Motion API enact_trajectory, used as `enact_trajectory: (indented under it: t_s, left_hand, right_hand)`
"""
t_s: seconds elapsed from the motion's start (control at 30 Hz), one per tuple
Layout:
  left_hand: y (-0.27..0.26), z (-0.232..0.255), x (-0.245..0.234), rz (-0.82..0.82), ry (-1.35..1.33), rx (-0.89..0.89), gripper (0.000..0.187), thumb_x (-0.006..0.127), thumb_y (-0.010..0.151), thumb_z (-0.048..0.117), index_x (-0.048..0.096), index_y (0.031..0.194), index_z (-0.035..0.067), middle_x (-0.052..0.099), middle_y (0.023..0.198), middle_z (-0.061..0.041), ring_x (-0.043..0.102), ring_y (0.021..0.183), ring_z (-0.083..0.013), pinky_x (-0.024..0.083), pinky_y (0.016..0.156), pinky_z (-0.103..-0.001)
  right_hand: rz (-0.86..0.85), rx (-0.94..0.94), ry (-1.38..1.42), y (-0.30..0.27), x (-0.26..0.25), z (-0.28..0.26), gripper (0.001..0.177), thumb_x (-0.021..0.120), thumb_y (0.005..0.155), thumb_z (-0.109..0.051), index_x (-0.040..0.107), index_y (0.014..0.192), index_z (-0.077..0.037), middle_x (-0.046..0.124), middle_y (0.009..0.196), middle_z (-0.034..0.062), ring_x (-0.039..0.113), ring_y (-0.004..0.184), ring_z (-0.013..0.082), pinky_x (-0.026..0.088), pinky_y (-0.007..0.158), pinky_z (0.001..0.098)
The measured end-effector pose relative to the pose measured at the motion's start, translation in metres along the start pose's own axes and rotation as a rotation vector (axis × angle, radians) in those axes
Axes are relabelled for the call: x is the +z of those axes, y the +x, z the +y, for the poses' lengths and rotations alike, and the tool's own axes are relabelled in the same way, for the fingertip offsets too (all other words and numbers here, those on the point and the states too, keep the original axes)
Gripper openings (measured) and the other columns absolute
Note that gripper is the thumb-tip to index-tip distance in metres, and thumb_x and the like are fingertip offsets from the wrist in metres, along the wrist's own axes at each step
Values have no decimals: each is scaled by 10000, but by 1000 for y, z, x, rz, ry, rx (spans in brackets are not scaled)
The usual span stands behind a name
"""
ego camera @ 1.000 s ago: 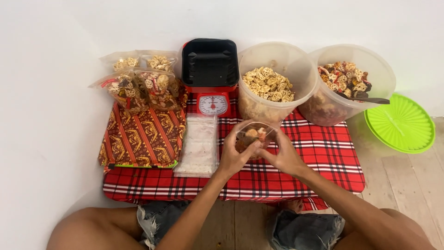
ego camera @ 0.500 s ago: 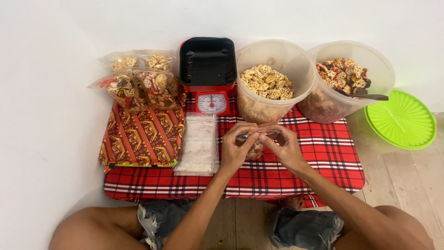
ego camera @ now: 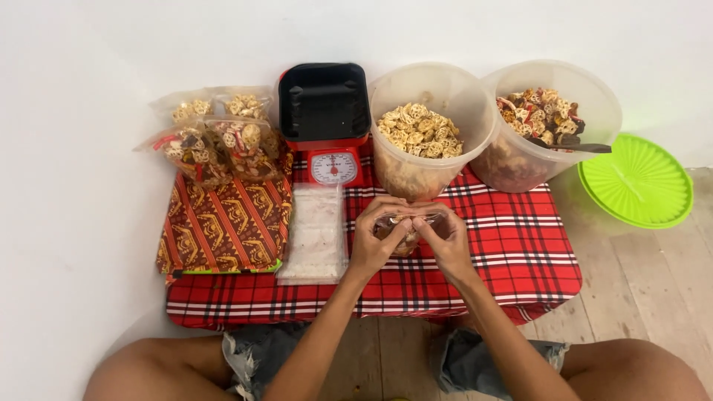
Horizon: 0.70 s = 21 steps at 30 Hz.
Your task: Scooping snack mix from large containers into small plastic bags using a spoon and arranging them.
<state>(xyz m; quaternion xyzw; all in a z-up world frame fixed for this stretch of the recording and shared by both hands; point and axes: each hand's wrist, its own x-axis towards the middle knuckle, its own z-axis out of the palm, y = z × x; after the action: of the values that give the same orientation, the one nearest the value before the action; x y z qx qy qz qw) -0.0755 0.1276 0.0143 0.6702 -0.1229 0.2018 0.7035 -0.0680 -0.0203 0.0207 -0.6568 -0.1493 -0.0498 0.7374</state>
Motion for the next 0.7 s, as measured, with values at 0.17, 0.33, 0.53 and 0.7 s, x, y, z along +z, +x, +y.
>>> enact_trajectory:
  t_s: [0.17,0.33,0.53,0.7]
  left_hand:
    - [-2,5,4,23,-4,-33,107,754,854,70,768,959,50,710,987,-121,702,1052,-293,516,936,-413]
    - [-5,-3,6,53,-30,-88,95,765,831,72,767,925,56,718,948,-104,716,997,-257,520,909,-388]
    - [-5,-5,14,95,-61,-123,199,748,837,75,747,1035,57,739,970,-95,709,1009,-213,516,908,-360]
    - [-1,-11,12,119,-29,-75,98,719,881,46,718,978,37,736,959,-115,712,989,-253,517,890,-378]
  right_hand:
    - [157,-4,81,-9,14,16,207,684,948,-97,661,1125,8,729,990,136,667,1036,213,523,922,374]
    - [251,-37,113,-9,12,26,125,663,964,-118,667,1016,-5,720,977,147,680,1093,268,512,956,362]
    - [275,-69,148,-2,9,40,71,664,962,-56,693,967,8,687,984,148,665,1100,255,498,979,366]
    - [326,-52,272,0,24,30,73,621,997,-78,652,984,-14,674,964,131,671,1043,232,503,943,331]
